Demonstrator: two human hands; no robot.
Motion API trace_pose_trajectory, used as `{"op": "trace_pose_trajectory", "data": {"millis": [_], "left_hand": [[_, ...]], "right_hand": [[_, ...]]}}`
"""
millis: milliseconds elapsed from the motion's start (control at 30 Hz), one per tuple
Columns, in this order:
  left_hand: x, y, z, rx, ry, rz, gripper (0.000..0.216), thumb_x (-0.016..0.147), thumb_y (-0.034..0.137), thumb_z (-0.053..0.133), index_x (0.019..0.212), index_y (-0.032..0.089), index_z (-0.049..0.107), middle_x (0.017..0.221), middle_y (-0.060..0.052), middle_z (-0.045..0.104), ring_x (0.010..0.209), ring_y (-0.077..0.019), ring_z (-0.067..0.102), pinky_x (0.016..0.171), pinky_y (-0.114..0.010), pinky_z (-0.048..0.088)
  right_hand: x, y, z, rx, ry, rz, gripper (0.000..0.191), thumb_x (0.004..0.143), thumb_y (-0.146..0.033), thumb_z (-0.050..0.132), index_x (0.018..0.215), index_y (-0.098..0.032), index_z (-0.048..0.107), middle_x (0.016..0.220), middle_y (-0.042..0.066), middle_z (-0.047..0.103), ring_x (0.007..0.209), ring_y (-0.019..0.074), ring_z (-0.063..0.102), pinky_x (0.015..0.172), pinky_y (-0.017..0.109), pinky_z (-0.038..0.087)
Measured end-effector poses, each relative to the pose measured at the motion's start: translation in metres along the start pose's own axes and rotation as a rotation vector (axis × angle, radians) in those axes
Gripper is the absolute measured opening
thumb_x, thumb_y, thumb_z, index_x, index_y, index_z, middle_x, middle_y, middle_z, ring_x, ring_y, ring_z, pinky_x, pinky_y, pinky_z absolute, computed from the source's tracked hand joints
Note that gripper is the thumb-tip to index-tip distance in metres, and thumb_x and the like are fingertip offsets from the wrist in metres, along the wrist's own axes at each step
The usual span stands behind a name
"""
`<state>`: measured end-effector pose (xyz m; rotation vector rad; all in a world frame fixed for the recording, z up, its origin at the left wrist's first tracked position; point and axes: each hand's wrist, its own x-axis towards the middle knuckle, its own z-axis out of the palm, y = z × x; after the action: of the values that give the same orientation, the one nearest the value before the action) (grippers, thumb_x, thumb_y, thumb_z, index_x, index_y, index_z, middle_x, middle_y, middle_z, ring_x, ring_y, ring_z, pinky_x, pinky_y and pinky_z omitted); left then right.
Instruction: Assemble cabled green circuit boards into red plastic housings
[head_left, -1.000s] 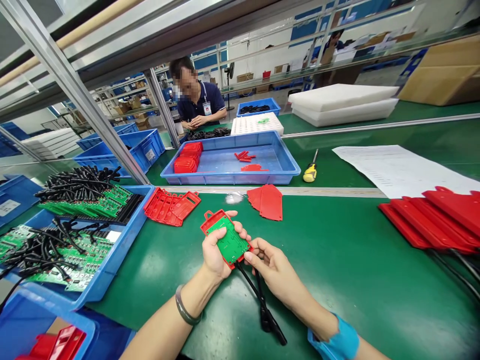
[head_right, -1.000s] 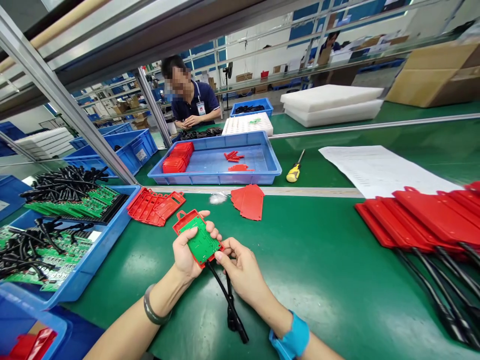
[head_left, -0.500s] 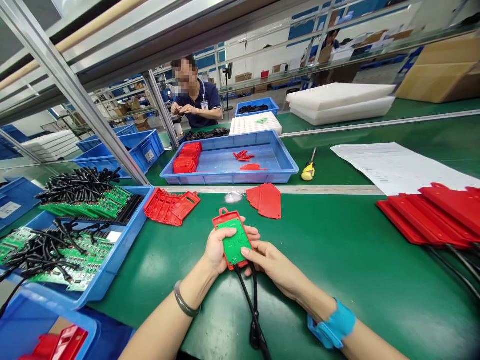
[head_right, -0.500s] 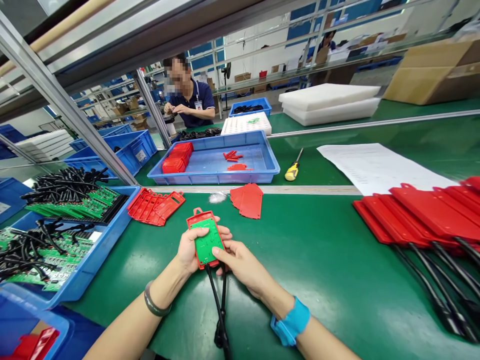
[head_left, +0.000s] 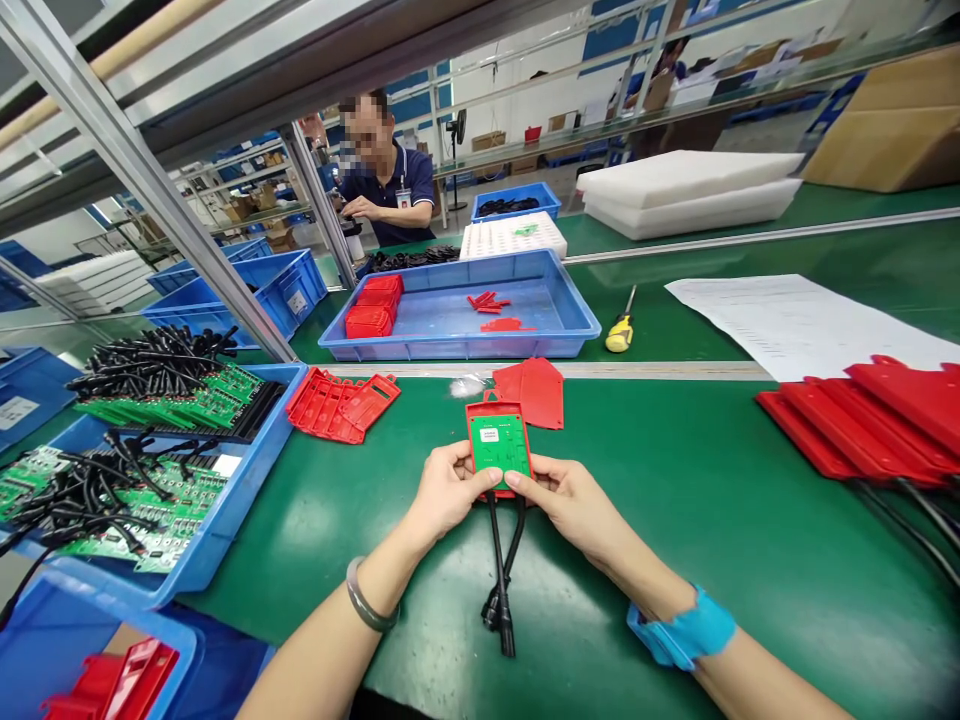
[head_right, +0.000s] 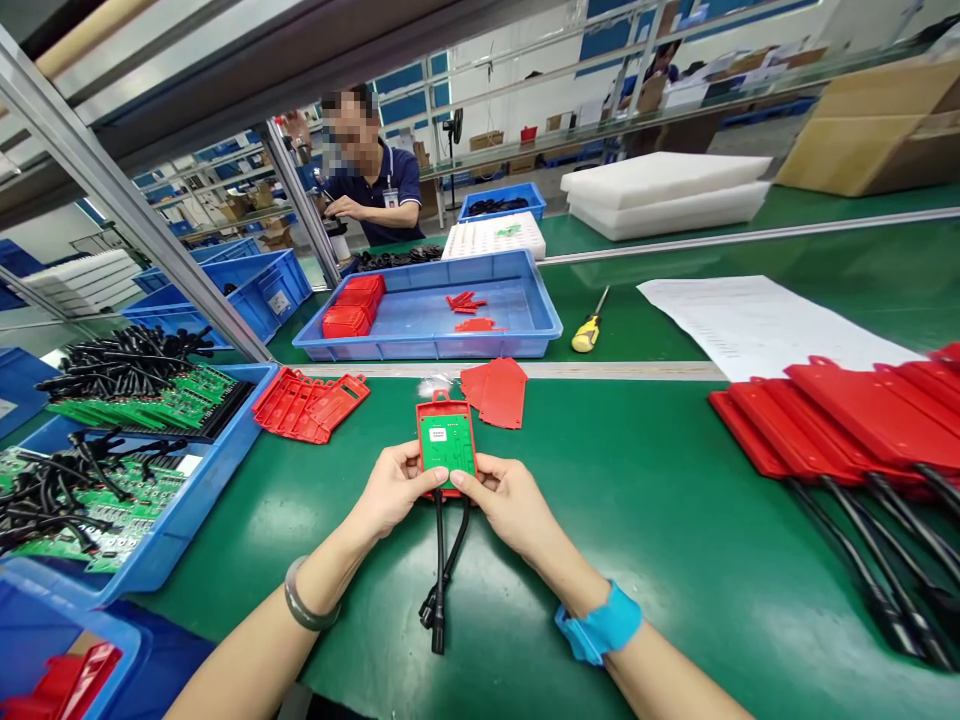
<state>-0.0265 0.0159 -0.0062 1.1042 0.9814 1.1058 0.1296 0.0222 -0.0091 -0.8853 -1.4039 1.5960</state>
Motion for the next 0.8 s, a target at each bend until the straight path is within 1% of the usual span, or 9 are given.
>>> {"op": "trace_pose_trajectory", "data": {"millis": [133, 233, 367, 467, 533, 600, 700, 767, 800], "left_hand": [[0.001, -0.007, 0.002, 0.136, 0.073, 0.033, 0.033, 0.066, 0.033, 0.073, 0.092, 0.013, 0.067, 0.083, -0.006, 0.070, 0.073, -0.0197, 0.064, 0.071, -0.031, 0.051], [0.000, -0.005, 0.006, 0.092, 0.092, 0.015, 0.029, 0.068, 0.034, 0.071, 0.089, 0.014, 0.066, 0.077, -0.005, 0.069, 0.061, -0.0173, 0.062, 0.063, -0.031, 0.052], [-0.001, 0.000, 0.008, -0.048, 0.083, -0.006, 0.033, 0.066, 0.031, 0.073, 0.092, 0.013, 0.066, 0.082, -0.006, 0.069, 0.064, -0.0168, 0.062, 0.063, -0.029, 0.052], [-0.001, 0.002, 0.005, -0.122, 0.122, -0.072, 0.033, 0.068, 0.028, 0.072, 0.096, 0.013, 0.064, 0.090, -0.008, 0.069, 0.074, -0.0179, 0.064, 0.065, -0.028, 0.053], [-0.001, 0.003, 0.002, -0.162, 0.160, -0.106, 0.034, 0.071, 0.028, 0.069, 0.101, 0.014, 0.061, 0.094, -0.009, 0.069, 0.077, -0.0189, 0.066, 0.065, -0.029, 0.054], [0.000, 0.004, -0.001, -0.191, 0.191, -0.122, 0.036, 0.072, 0.028, 0.068, 0.104, 0.015, 0.058, 0.095, -0.009, 0.069, 0.077, -0.0198, 0.067, 0.064, -0.030, 0.055], [0.000, 0.007, -0.002, -0.205, 0.189, -0.139, 0.037, 0.072, 0.026, 0.068, 0.106, 0.014, 0.058, 0.094, -0.009, 0.070, 0.073, -0.0199, 0.068, 0.063, -0.029, 0.055], [0.000, 0.008, -0.002, -0.213, 0.166, -0.144, 0.037, 0.073, 0.026, 0.067, 0.107, 0.014, 0.058, 0.093, -0.009, 0.070, 0.072, -0.0202, 0.069, 0.063, -0.028, 0.055], [-0.001, 0.009, -0.001, -0.218, 0.157, -0.142, 0.037, 0.073, 0.026, 0.067, 0.107, 0.014, 0.058, 0.092, -0.009, 0.070, 0.072, -0.0202, 0.069, 0.063, -0.028, 0.055]], "right_hand": [[0.000, 0.012, -0.001, -0.191, 0.110, -0.015, 0.038, 0.075, -0.048, 0.063, 0.094, -0.016, 0.071, 0.085, 0.006, 0.072, 0.081, 0.0253, 0.064, 0.080, 0.038, 0.049], [-0.002, 0.015, 0.002, -0.308, 0.176, -0.011, 0.036, 0.078, -0.048, 0.058, 0.089, -0.016, 0.070, 0.074, 0.005, 0.070, 0.070, 0.0233, 0.062, 0.067, 0.034, 0.049], [-0.001, 0.011, 0.004, -0.326, 0.105, -0.065, 0.037, 0.083, -0.048, 0.051, 0.092, -0.016, 0.068, 0.078, 0.004, 0.068, 0.072, 0.0223, 0.061, 0.066, 0.032, 0.047], [0.004, 0.005, -0.003, -0.453, 0.039, -0.069, 0.038, 0.084, -0.050, 0.049, 0.093, -0.017, 0.066, 0.080, 0.004, 0.068, 0.072, 0.0219, 0.061, 0.066, 0.032, 0.048], [0.012, 0.000, -0.017, -0.647, 0.065, -0.059, 0.042, 0.081, -0.053, 0.054, 0.099, -0.016, 0.064, 0.087, 0.008, 0.067, 0.075, 0.0235, 0.062, 0.069, 0.034, 0.049], [0.025, -0.007, -0.038, -0.889, 0.130, -0.101, 0.054, 0.076, -0.053, 0.061, 0.113, -0.015, 0.058, 0.103, 0.013, 0.063, 0.091, 0.0280, 0.061, 0.079, 0.039, 0.049], [0.050, -0.013, -0.075, -1.202, 0.135, -0.247, 0.080, 0.069, -0.051, 0.069, 0.133, -0.011, 0.041, 0.136, 0.019, 0.041, 0.126, 0.0352, 0.037, 0.101, 0.046, 0.035], [0.067, -0.010, -0.095, -1.311, 0.087, -0.264, 0.096, 0.064, -0.051, 0.072, 0.139, -0.008, 0.031, 0.145, 0.021, 0.027, 0.134, 0.0372, 0.020, 0.107, 0.047, 0.026], [0.073, -0.007, -0.102, -1.334, 0.061, -0.254, 0.099, 0.063, -0.052, 0.073, 0.140, -0.008, 0.029, 0.146, 0.022, 0.025, 0.134, 0.0377, 0.019, 0.108, 0.048, 0.025]]}}
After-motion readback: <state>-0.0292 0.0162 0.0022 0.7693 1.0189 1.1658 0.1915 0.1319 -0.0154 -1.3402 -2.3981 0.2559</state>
